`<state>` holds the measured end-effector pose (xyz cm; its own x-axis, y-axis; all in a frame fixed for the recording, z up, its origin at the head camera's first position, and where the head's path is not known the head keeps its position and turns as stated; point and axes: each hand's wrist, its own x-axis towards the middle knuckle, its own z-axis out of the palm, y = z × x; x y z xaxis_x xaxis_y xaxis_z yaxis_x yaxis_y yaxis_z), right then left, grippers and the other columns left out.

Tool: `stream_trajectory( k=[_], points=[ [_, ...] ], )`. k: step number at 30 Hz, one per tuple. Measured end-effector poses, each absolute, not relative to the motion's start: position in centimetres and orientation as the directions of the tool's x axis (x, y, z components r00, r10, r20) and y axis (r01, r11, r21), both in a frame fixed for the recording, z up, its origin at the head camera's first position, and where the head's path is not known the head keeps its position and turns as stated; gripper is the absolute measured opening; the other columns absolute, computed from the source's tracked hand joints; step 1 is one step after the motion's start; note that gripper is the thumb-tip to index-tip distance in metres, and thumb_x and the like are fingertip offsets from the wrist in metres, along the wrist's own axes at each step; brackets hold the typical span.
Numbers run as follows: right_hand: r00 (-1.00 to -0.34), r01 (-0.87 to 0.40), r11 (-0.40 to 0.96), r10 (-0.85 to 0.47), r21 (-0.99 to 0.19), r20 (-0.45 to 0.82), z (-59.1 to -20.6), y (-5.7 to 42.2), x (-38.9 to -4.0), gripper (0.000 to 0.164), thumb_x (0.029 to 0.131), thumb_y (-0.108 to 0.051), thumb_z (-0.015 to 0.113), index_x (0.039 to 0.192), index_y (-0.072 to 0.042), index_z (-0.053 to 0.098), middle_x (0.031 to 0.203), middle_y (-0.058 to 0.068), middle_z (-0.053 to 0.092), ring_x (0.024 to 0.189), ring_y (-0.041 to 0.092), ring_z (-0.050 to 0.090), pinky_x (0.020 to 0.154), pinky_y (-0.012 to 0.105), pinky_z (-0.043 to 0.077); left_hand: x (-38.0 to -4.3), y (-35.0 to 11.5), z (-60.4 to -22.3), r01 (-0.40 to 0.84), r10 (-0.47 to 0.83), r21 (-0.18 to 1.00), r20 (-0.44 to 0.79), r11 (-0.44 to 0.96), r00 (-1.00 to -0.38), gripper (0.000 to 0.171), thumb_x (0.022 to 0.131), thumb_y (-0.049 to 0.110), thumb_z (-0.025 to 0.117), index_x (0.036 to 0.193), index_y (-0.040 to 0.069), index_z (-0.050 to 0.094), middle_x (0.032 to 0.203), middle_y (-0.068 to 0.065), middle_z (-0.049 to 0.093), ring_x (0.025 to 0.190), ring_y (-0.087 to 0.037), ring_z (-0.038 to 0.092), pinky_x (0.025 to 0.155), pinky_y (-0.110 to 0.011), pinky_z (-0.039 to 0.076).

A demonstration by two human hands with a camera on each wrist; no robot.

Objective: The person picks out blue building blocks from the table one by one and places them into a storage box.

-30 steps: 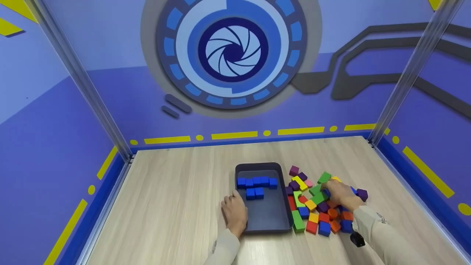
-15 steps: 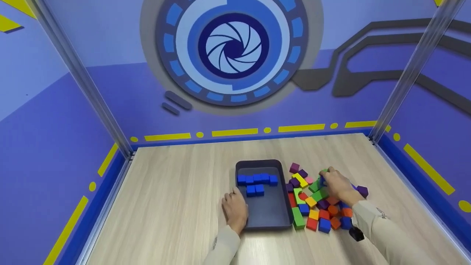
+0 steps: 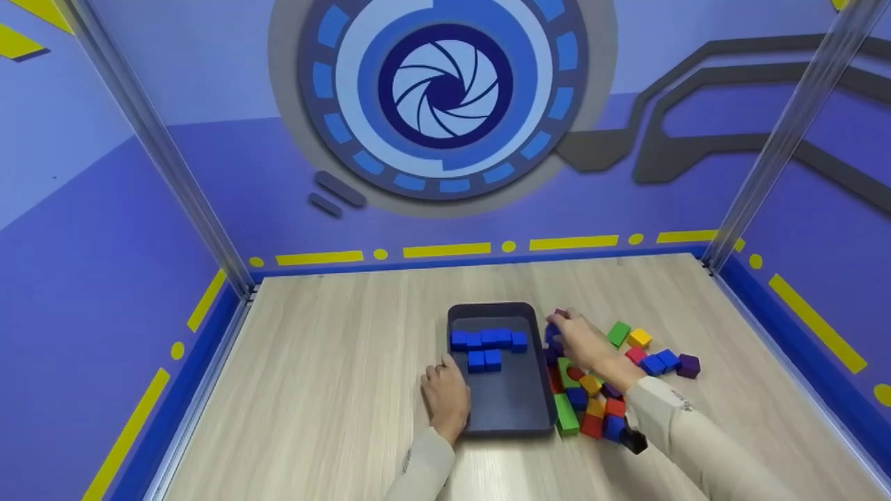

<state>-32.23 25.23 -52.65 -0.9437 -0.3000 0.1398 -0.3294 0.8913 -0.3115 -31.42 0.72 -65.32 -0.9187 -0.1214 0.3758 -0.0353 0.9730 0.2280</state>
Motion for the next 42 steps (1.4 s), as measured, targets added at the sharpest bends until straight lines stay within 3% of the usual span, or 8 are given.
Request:
stream_trajectory(
  k=[2,10,18,25,33,42],
  points=[
    [-0.925,-0.378,0.881,-0.343,-0.285,0.165,-52.9,24.1,-32.3,0.034,0.094,0.004,0.066,0.127,0.005,0.061,0.116,0.027,0.061,0.095,0.035,0.066,0.085,0.048,0.059,-31.4,0.7,-65.4,-0.039,-0.125,0.226,0.38,0.973,-0.917,0.05,0.073,0.025,0.091,0.099,0.007,0.052,0.083,-0.011,0.069,0.08,-0.028,0.06,0.073,-0.039,0.045],
    [-0.851,-0.524,0.818,-0.487,-0.239,0.197,-54.6,21.2,-32.8,0.028,0.089,0.003,0.074,0.116,0.007,0.068,0.104,0.022,0.068,0.09,0.034,0.069,0.08,0.044,0.06,-31.5,0.7,-65.4,-0.045,-0.128,0.216,0.386,0.975,-0.914,0.057,0.068,0.029,0.094,0.098,0.007,0.051,0.083,-0.011,0.069,0.08,-0.027,0.06,0.072,-0.039,0.045],
    [-0.884,-0.465,0.835,-0.456,-0.293,0.103,-56.2,19.0,-33.0,0.025,0.089,0.002,0.074,0.114,0.005,0.071,0.109,0.023,0.071,0.098,0.037,0.069,0.085,0.049,0.059,-31.6,0.5,-65.2,-0.051,-0.127,0.21,0.37,0.976,-0.92,0.058,0.069,0.03,0.094,0.102,0.007,0.052,0.086,-0.011,0.07,0.083,-0.028,0.06,0.074,-0.039,0.045],
    [-0.867,-0.498,0.824,-0.474,-0.269,0.152,-57.1,18.2,-33.1,0.023,0.084,0.004,0.077,0.106,0.005,0.072,0.097,0.019,0.072,0.086,0.035,0.07,0.078,0.048,0.059,-31.4,0.7,-65.1,-0.051,-0.13,0.218,0.365,0.975,-0.922,0.055,0.07,0.028,0.093,0.099,0.007,0.052,0.085,-0.012,0.07,0.082,-0.028,0.06,0.074,-0.04,0.045],
    [-0.883,-0.468,0.831,-0.431,-0.3,0.185,-57.8,18.3,-32.9,0.024,0.085,0.004,0.076,0.108,0.004,0.071,0.101,0.02,0.072,0.092,0.036,0.07,0.082,0.049,0.059,-31.6,0.8,-65.1,-0.048,-0.116,0.193,0.36,0.98,-0.925,0.056,0.071,0.031,0.093,0.101,0.007,0.052,0.087,-0.011,0.07,0.083,-0.028,0.061,0.075,-0.04,0.046],
    [-0.908,-0.411,0.849,-0.35,-0.332,0.228,-55.9,22.9,-32.9,0.028,0.082,0.014,0.066,0.108,0.005,0.071,0.104,0.021,0.068,0.088,0.032,0.069,0.078,0.045,0.06,-31.5,0.6,-65.3,-0.041,-0.113,0.202,0.361,0.979,-0.926,0.056,0.071,0.028,0.092,0.104,0.006,0.053,0.087,-0.012,0.07,0.083,-0.028,0.061,0.074,-0.04,0.047]
  ],
)
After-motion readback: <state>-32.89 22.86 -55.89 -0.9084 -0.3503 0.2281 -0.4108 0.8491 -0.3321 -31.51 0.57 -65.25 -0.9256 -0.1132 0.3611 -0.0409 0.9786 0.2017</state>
